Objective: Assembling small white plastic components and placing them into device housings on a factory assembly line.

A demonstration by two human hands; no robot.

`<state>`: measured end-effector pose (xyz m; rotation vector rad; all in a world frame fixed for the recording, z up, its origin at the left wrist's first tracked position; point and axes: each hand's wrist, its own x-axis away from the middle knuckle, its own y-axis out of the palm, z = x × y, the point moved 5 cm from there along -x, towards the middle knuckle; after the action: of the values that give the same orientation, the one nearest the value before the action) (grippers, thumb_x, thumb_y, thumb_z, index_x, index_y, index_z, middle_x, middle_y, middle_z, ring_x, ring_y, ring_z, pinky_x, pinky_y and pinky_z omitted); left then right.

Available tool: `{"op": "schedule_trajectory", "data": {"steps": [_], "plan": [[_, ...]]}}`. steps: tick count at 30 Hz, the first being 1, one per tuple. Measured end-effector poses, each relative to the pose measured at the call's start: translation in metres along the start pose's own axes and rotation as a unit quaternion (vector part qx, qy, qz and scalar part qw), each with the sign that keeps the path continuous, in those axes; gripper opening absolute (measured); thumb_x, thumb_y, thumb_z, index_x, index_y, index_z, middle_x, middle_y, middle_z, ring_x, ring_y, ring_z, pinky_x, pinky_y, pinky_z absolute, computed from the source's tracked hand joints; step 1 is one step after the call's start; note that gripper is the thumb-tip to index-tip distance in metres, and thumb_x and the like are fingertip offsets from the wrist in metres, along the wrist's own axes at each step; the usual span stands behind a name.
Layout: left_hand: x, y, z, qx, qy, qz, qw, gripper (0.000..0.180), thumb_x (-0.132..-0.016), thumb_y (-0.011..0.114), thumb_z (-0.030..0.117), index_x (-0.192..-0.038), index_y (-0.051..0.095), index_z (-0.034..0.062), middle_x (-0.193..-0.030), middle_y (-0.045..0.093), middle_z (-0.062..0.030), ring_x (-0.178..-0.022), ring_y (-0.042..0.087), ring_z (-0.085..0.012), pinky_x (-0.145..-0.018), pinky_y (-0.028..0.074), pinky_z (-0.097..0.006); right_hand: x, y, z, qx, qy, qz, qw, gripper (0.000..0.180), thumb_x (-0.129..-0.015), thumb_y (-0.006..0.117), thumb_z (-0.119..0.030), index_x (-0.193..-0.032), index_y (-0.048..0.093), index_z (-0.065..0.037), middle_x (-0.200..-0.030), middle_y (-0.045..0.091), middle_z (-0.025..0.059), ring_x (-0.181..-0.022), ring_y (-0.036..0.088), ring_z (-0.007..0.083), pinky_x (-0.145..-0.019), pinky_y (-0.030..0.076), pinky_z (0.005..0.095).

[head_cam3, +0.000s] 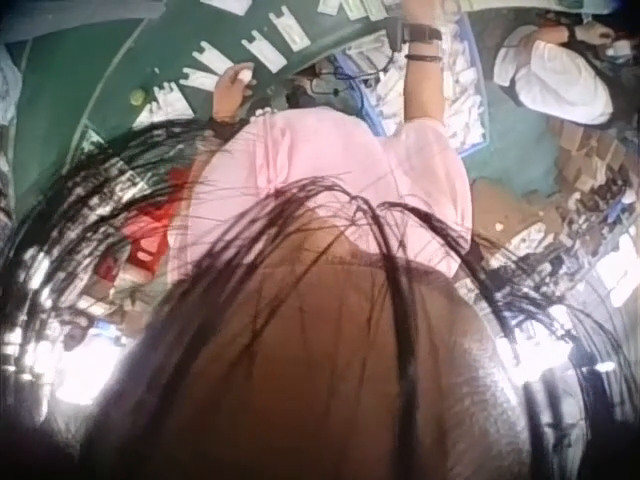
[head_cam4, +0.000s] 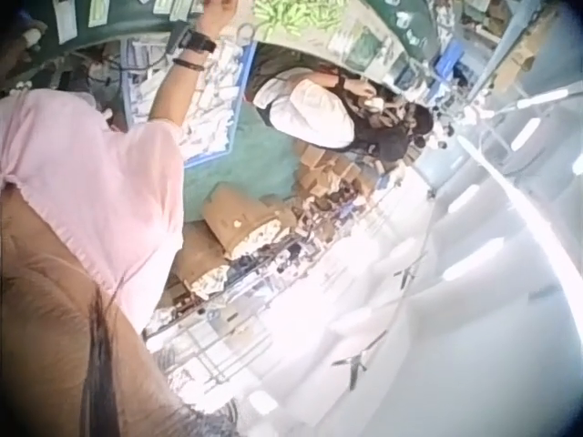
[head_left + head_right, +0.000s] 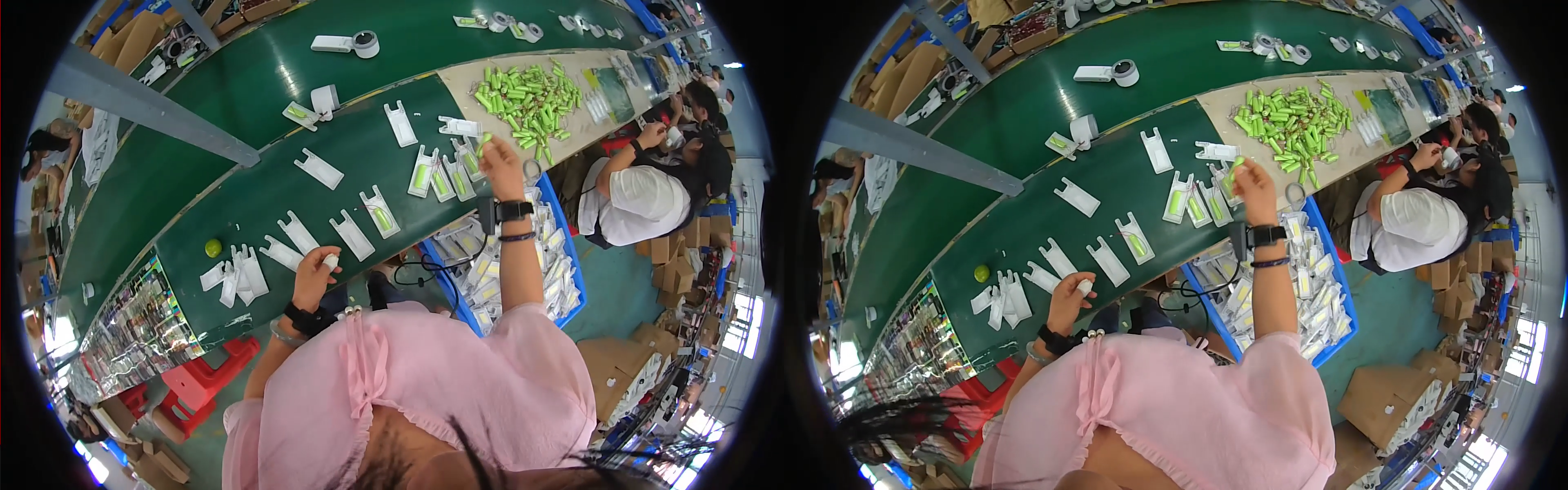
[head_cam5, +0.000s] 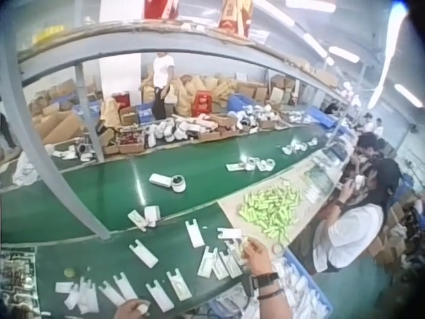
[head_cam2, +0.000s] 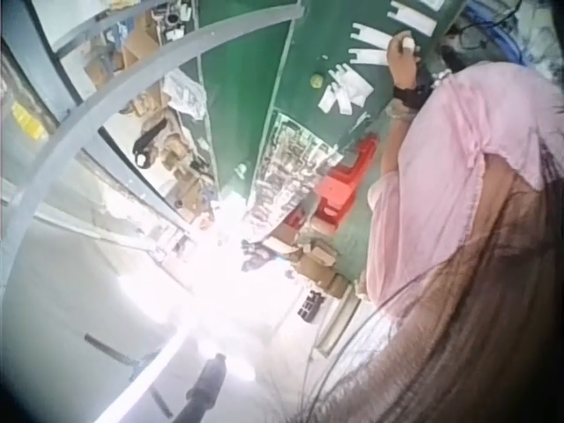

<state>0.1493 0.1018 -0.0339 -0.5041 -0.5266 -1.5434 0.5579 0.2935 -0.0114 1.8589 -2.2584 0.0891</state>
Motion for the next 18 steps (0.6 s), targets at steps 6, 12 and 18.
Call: {"op": "schedule_trajectory", "data": {"steps": [6,12,18], "plan": [[-0.003,0.013,0.019,-0.054,0.158,-0.031,0.986,0.033,-0.089,0.061,0.008,-0.122,0.060,0.0075,-0.105,0.063,-0.0034,-0.080,0.062,-0.0119,-0.068,0.050,-0.024,0.089,0.110,-0.002,-0.161,0.107,-0.215,0.957,0.040,-0.096,0.058,-0.010,-0.134,0.048,-0.003,-0.090,0.063,0.0065,-0.072,0.063,0.0157,-0.067,0.053,0.0283],[0.018,0.047,0.066,-0.107,0.250,-0.084,0.959,0.047,-0.084,0.065,0.010,-0.129,0.054,0.0068,-0.105,0.061,-0.0099,-0.078,0.064,-0.0187,-0.068,0.052,-0.033,0.157,0.163,0.055,-0.108,0.214,-0.280,0.929,0.023,-0.093,0.062,-0.008,-0.114,0.053,-0.002,-0.103,0.065,0.0099,-0.088,0.066,0.0175,-0.077,0.057,0.0299],[0.033,0.015,0.039,-0.098,0.237,0.015,0.966,0.023,-0.091,0.065,0.018,-0.111,0.065,0.0064,-0.086,0.067,-0.0094,-0.077,0.063,-0.0173,-0.070,0.050,-0.032,0.182,0.197,0.050,0.054,0.158,-0.407,0.898,0.017,-0.090,0.066,-0.004,-0.105,0.061,0.003,-0.097,0.068,0.0093,-0.089,0.067,0.0153,-0.079,0.055,0.0268]]}}
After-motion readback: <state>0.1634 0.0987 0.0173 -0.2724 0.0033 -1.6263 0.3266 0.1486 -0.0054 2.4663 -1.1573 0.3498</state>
